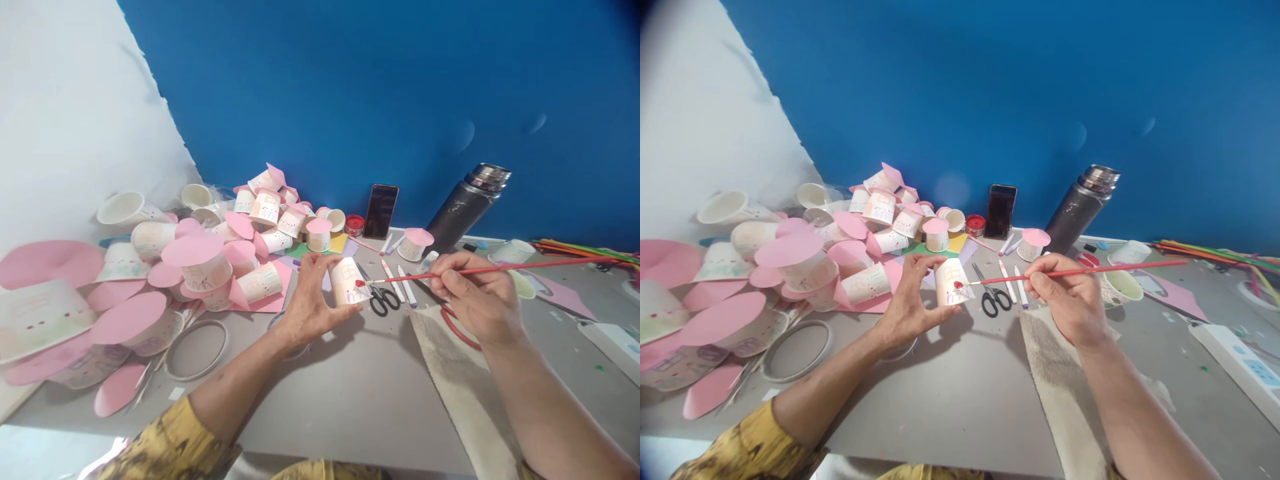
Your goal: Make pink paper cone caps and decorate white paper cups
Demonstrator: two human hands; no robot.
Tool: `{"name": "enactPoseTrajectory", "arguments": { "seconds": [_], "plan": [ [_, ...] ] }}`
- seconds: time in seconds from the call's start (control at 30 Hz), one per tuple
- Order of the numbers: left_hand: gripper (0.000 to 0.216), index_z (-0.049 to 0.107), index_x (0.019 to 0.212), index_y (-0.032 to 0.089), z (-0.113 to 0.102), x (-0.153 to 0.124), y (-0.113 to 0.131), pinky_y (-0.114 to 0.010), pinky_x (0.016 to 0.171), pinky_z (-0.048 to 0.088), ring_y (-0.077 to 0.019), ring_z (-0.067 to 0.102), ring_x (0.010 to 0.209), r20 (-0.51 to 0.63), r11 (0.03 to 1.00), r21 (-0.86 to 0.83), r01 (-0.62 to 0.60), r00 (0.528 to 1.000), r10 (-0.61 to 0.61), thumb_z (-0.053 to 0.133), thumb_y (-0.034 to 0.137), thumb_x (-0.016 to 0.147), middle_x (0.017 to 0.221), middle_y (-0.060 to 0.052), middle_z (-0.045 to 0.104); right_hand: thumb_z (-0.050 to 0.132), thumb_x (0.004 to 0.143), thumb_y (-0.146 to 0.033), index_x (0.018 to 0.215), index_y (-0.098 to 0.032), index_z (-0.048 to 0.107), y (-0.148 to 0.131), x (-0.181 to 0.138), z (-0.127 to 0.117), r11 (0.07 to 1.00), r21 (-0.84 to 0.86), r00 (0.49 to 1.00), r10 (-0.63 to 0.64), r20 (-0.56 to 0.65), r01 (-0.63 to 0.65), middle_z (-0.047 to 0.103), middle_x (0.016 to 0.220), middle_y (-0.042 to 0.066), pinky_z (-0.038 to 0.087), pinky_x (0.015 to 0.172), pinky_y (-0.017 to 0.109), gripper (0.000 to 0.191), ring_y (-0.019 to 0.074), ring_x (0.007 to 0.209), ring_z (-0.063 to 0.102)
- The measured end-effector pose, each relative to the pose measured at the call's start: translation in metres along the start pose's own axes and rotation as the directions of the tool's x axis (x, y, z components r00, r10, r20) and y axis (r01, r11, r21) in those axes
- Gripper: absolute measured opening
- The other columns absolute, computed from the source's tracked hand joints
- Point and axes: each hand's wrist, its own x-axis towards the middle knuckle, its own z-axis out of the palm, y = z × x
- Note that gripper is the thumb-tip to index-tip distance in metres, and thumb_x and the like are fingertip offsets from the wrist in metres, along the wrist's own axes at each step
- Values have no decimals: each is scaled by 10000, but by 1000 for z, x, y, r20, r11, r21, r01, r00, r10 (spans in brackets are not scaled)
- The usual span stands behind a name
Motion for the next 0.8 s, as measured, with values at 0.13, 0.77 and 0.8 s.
{"name": "enactPoseTrajectory", "arguments": {
  "seconds": [0.13,0.77,0.8],
  "plan": [
    [695,493,1277,302,0,0,0,-513,1027,452,-313,452,1221,3,1000,5,-1,1000,1,852,339,683,1242,-81,435,775,876,-405,895,-222,756,1,-1,0,999,-31,999,25,25,-24,667,735,38,393,546,298,185,157,639,542],
    [715,483,1303,302,-2,-1,0,-501,1025,447,-304,458,1209,8,1000,-1,10,1000,-10,859,341,696,1270,-84,442,793,855,-407,880,-226,738,-1,2,-9,1000,-7,1000,7,-24,-7,682,745,40,387,528,300,190,163,627,551],
    [718,480,1306,299,-2,-1,0,-500,1030,444,-303,457,1214,9,1000,-3,2,1000,-2,860,342,697,1274,-85,443,792,855,-405,881,-226,739,0,2,-10,1000,-9,1000,6,-25,-6,682,745,39,387,529,300,188,163,627,551]
  ]
}}
